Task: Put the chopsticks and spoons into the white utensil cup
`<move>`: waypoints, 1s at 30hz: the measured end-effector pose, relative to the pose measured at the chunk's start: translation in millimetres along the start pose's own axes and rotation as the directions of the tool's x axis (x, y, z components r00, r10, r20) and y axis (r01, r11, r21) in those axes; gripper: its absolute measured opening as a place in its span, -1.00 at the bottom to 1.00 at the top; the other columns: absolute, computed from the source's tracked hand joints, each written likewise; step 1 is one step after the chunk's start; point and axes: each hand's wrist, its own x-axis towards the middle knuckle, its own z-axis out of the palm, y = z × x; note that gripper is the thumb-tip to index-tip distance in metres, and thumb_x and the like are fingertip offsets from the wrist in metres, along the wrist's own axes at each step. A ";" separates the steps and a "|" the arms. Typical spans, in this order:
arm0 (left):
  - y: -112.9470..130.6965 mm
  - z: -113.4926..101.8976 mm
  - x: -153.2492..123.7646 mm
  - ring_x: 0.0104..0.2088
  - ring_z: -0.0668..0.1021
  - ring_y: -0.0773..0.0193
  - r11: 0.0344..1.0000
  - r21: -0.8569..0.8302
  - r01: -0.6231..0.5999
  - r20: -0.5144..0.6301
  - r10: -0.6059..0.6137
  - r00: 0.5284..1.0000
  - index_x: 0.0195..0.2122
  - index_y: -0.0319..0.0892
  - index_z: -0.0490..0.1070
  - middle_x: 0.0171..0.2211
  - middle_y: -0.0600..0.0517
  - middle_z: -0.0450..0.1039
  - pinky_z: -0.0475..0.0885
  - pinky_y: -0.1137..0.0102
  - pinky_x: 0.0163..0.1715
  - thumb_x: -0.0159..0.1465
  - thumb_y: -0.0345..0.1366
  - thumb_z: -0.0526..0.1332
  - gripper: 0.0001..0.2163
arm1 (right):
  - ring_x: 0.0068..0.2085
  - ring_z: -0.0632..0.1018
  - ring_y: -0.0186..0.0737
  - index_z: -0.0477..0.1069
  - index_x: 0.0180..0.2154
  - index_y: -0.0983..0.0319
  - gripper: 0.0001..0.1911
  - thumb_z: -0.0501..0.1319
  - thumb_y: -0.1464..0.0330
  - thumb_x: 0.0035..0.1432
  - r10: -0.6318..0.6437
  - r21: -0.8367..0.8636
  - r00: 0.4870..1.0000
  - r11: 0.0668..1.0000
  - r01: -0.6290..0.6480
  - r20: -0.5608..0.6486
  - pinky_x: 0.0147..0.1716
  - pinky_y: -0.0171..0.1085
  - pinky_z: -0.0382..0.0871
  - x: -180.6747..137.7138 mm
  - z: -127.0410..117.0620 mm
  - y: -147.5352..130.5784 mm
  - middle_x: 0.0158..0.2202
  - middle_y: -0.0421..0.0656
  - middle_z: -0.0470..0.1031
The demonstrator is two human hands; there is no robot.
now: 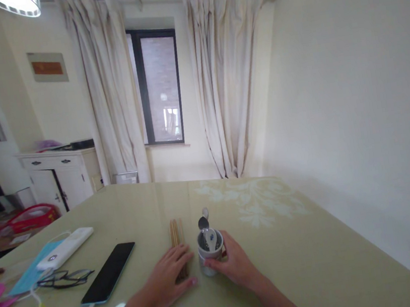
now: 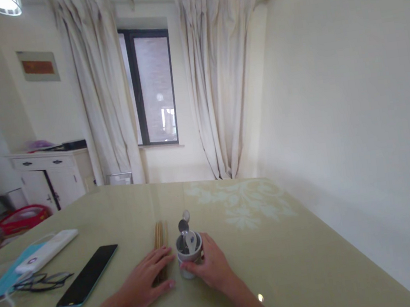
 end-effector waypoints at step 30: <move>-39.3 -35.0 2.4 0.30 0.53 -0.11 0.956 -0.294 -0.010 -0.061 -0.009 0.998 0.20 0.01 0.59 0.28 -0.11 0.54 0.40 0.04 0.35 0.33 0.20 0.29 -0.46 | 0.11 0.56 0.18 0.50 0.12 0.19 -0.35 0.53 0.26 -0.04 0.074 -0.081 0.988 0.993 -0.086 -0.136 -0.01 -0.03 0.56 9.7 40.0 -6.1 0.07 0.02 0.59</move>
